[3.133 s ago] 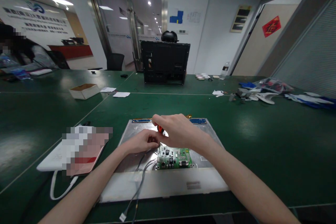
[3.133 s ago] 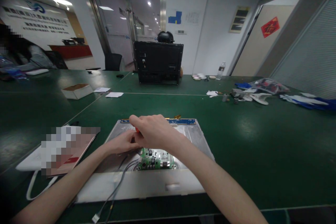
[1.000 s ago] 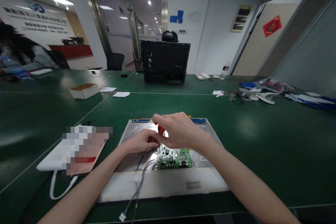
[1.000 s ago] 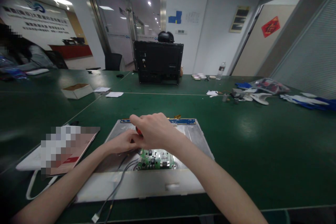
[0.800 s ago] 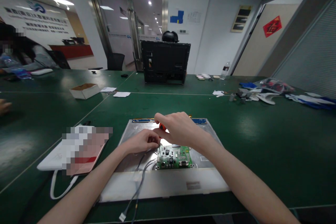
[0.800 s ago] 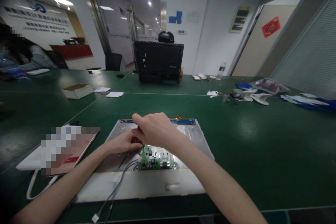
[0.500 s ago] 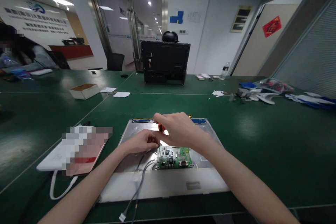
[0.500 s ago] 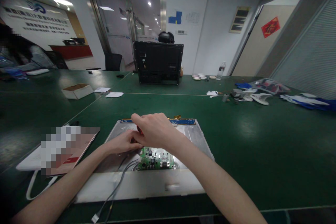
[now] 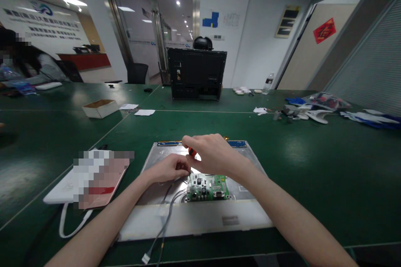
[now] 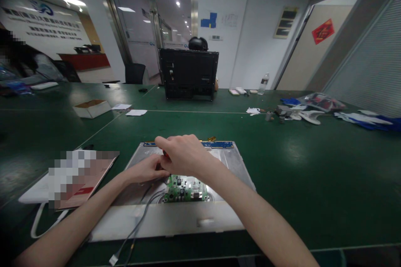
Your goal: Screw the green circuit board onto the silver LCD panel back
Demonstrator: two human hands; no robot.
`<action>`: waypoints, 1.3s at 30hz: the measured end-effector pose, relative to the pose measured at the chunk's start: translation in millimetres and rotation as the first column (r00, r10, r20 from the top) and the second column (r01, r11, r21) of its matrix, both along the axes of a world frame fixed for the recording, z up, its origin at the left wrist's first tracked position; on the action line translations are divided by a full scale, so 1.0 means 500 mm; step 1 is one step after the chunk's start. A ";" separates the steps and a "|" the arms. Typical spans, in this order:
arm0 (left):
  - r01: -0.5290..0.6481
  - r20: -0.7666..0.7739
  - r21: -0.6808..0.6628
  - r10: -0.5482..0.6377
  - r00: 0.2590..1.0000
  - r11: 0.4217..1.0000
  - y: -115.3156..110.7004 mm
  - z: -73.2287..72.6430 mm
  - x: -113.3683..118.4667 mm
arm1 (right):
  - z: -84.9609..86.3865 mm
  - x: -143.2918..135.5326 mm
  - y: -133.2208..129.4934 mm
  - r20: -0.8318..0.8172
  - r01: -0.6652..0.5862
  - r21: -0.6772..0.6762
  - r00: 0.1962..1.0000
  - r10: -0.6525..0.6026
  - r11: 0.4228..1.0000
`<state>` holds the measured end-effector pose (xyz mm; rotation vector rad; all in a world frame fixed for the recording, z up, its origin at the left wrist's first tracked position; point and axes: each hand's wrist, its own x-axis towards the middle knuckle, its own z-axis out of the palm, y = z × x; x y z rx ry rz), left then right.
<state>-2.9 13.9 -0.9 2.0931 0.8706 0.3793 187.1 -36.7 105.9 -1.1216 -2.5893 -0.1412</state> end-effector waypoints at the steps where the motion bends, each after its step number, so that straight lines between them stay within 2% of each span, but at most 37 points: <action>1: 0.001 0.003 0.002 -0.001 1.000 1.000 -0.001 0.001 0.000 | 0.000 0.000 0.001 0.010 0.005 0.000 1.000 -0.005 1.000; 9: -0.028 -0.005 -0.015 0.028 1.000 0.999 0.002 -0.013 -0.002 | -0.008 0.000 0.010 0.029 0.065 0.043 0.997 -0.066 0.997; 19: 0.019 0.023 -0.022 -0.018 1.000 1.000 0.004 -0.007 0.000 | -0.003 0.001 0.002 -0.045 0.033 -0.066 0.998 -0.036 0.997; 24: -0.007 0.007 0.013 0.007 1.000 1.000 0.004 -0.012 -0.003 | -0.007 0.001 0.007 -0.017 0.086 -0.022 0.996 -0.087 0.996; 28: -0.016 0.008 -0.012 0.016 1.000 1.000 0.004 -0.016 -0.004 | -0.005 -0.004 0.006 0.013 0.097 -0.006 0.995 -0.097 0.995; 39: -0.004 -0.005 0.039 0.004 1.000 0.999 0.002 -0.006 0.000 | 0.001 -0.001 -0.002 -0.006 0.032 -0.023 0.999 -0.032 0.999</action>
